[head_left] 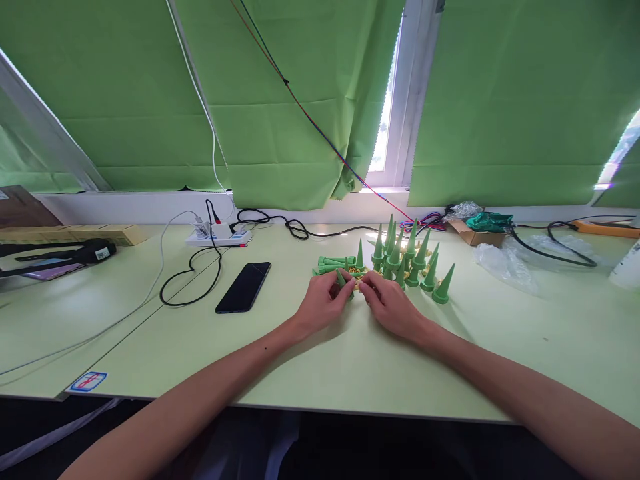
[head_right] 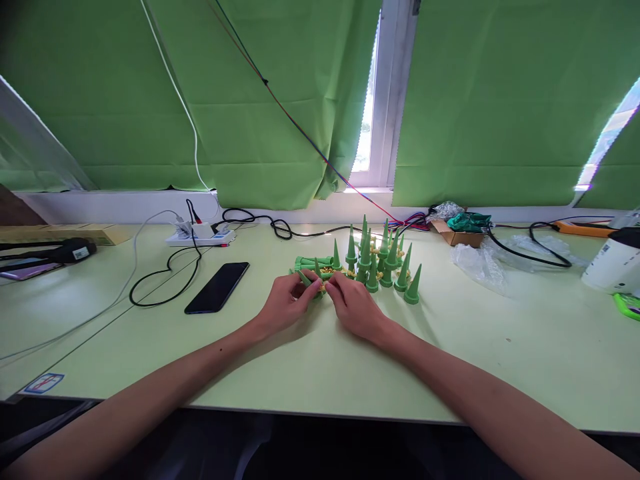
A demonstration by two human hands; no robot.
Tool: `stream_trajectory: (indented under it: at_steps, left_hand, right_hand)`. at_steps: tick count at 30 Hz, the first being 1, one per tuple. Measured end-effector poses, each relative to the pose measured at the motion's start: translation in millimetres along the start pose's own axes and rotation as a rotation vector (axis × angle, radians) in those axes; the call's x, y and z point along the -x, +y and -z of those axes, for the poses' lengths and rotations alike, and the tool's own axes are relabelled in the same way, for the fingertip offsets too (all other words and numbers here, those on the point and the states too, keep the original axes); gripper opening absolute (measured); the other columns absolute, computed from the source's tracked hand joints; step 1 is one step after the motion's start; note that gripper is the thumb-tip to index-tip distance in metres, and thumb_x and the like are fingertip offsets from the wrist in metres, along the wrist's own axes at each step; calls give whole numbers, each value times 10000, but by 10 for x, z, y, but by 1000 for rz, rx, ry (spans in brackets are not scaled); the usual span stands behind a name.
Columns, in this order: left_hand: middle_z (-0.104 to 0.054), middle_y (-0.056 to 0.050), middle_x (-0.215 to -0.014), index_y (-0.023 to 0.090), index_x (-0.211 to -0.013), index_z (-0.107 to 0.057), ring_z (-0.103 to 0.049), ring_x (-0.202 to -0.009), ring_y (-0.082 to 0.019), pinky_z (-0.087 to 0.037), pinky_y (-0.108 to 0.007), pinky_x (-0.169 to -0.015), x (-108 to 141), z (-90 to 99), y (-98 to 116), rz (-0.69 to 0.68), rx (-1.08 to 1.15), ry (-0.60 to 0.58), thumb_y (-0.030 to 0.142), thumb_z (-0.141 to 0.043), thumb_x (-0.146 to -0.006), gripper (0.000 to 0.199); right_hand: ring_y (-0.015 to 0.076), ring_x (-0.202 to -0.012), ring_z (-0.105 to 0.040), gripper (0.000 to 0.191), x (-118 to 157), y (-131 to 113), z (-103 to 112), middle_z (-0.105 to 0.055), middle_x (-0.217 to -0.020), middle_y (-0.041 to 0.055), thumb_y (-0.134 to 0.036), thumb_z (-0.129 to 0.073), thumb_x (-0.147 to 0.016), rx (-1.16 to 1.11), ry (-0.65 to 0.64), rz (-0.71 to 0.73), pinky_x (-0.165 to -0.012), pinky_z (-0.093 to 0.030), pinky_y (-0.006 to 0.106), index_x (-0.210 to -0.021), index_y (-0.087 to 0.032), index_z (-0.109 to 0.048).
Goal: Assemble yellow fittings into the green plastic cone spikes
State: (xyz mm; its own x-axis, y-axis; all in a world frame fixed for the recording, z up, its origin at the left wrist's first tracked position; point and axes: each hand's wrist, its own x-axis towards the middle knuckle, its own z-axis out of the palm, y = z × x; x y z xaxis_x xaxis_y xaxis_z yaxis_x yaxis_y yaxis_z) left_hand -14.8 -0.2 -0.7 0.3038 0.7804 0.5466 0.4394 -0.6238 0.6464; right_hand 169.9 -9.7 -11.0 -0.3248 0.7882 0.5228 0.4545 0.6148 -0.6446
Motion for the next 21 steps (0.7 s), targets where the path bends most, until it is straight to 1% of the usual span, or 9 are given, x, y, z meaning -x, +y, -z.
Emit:
stream_trajectory:
  at_steps: [4, 9, 11, 14, 18, 21]
  left_hand:
    - [-706, -55, -862, 150, -759, -609, -496, -527, -84, -398, -238, -499, 9, 3, -6, -25, -32, -21, 417, -547, -950, 334]
    - [-701, -55, -818, 149, -749, -619, -471, -509, -81, -383, -235, -484, 13, 15, 29, -47, -50, -44, 420, -546, -948, 344]
    - [-695, -48, -801, 150, -748, -618, -472, -510, -82, -386, -234, -487, 12, 16, 38, -39, -47, -42, 418, -544, -949, 343]
    - [-681, -31, -768, 155, -779, -622, -497, -525, -92, -401, -235, -503, 6, 15, 42, -12, -19, -26, 409, -547, -950, 315]
    - [-696, -40, -831, 157, -782, -617, -491, -519, -87, -399, -241, -496, -3, 11, 36, -1, 5, 12, 386, -559, -944, 287]
    - [-687, -34, -795, 160, -794, -620, -482, -509, -88, -392, -243, -490, -3, 8, 26, -9, -18, 16, 384, -555, -945, 278]
  right_hand:
    - [142, -583, -420, 326, -4, 26, -5, -493, -659, -26, -340, -352, -1040, 40, -7, -6, -582, -326, 285, -735, -229, -392]
    - [140, -547, -378, 398, -10, 36, -12, -443, -599, -34, -384, -320, -1051, 55, -28, -19, -569, -304, 295, -688, -230, -372]
    - [141, -550, -383, 405, -10, 32, -13, -452, -602, -32, -393, -317, -1051, 54, -21, -31, -574, -303, 297, -685, -229, -376]
    - [142, -572, -413, 361, -4, 12, -9, -490, -640, -27, -386, -338, -1047, 38, 7, -46, -583, -314, 291, -733, -227, -418]
    - [142, -572, -436, 229, 10, -16, -4, -506, -663, -35, -345, -376, -1035, -11, 6, -36, -588, -342, 280, -872, -223, -479]
    - [145, -578, -451, 197, 10, -15, -7, -532, -685, -27, -318, -380, -1028, -12, -13, -14, -589, -347, 279, -884, -223, -475]
